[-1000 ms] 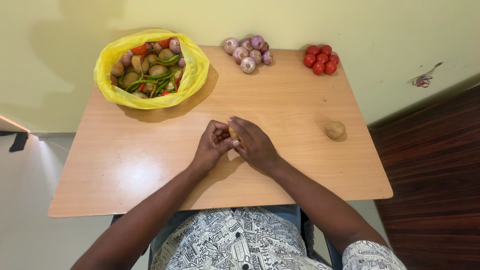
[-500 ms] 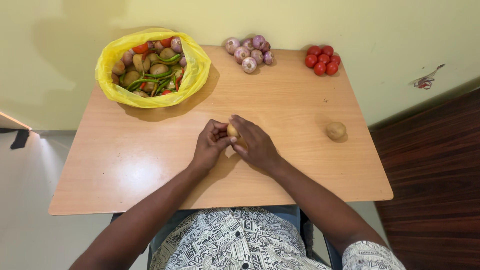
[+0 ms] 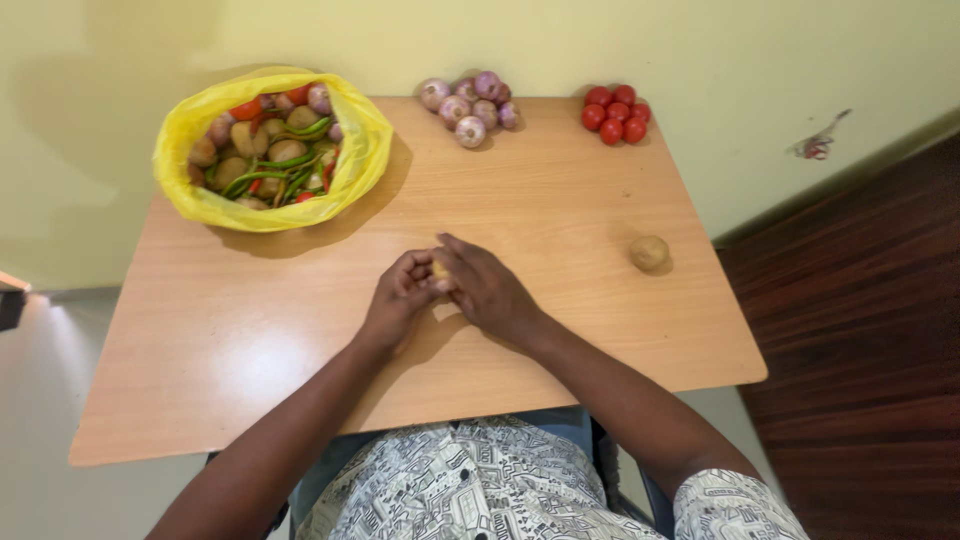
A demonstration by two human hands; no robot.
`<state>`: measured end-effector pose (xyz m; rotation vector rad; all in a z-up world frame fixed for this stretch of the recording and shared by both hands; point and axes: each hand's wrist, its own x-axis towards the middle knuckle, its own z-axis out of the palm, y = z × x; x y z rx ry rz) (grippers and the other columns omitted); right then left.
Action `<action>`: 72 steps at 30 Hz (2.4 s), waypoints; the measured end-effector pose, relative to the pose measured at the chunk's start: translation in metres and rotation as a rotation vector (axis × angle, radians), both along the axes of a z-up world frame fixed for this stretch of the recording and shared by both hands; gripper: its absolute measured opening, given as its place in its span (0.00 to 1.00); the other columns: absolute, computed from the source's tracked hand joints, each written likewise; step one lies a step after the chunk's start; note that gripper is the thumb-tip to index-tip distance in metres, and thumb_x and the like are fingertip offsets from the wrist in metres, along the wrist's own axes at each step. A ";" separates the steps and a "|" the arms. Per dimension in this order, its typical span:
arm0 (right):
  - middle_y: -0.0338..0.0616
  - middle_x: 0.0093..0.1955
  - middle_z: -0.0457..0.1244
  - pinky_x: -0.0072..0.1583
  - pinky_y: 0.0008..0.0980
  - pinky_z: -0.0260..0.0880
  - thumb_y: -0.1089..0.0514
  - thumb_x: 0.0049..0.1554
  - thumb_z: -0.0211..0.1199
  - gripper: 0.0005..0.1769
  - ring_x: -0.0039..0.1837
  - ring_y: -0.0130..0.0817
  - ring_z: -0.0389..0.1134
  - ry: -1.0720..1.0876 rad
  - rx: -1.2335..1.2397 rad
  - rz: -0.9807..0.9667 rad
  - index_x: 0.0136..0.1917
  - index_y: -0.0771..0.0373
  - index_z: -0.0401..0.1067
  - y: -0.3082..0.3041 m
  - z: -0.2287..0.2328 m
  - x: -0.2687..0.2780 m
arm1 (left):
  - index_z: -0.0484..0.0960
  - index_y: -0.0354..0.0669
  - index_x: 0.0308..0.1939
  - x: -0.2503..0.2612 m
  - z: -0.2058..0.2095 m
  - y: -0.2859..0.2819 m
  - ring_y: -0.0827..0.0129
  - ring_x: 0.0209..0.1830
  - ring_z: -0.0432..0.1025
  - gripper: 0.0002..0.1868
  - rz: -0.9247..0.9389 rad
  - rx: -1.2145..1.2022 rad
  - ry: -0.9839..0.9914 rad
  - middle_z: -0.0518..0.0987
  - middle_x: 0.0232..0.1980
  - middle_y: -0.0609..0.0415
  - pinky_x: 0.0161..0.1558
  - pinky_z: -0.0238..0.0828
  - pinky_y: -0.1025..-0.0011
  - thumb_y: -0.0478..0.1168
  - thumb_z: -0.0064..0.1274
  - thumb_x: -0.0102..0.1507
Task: The person picks up an onion, a tomato, and potatoes from a table and a plastic bag, turning each item over by hand before placing it on the table or with other similar items.
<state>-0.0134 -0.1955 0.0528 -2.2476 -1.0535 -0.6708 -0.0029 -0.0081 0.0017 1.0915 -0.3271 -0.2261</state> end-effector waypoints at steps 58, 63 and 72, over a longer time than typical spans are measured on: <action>0.46 0.57 0.66 0.60 0.46 0.68 0.51 0.68 0.56 0.12 0.61 0.47 0.66 0.041 -0.107 0.149 0.55 0.61 0.72 0.192 0.022 0.228 | 0.78 0.45 0.46 -0.042 0.021 -0.008 0.52 0.33 0.78 0.09 0.156 0.868 -0.640 0.82 0.33 0.47 0.37 0.75 0.55 0.40 0.53 0.64; 0.49 0.61 0.63 0.61 0.46 0.67 0.65 0.54 0.60 0.18 0.64 0.50 0.64 -0.067 -0.085 0.264 0.58 0.63 0.72 0.243 0.013 0.246 | 0.79 0.45 0.48 -0.035 0.018 -0.008 0.50 0.36 0.78 0.10 0.097 0.890 -0.622 0.83 0.37 0.46 0.39 0.75 0.52 0.41 0.52 0.64; 0.50 0.59 0.63 0.65 0.48 0.65 0.54 0.56 0.66 0.17 0.65 0.48 0.63 -0.116 -0.237 0.097 0.59 0.57 0.72 0.284 0.005 0.269 | 0.83 0.42 0.44 -0.029 0.005 -0.009 0.47 0.36 0.77 0.11 -0.027 0.975 -0.584 0.82 0.39 0.45 0.42 0.75 0.50 0.43 0.51 0.63</action>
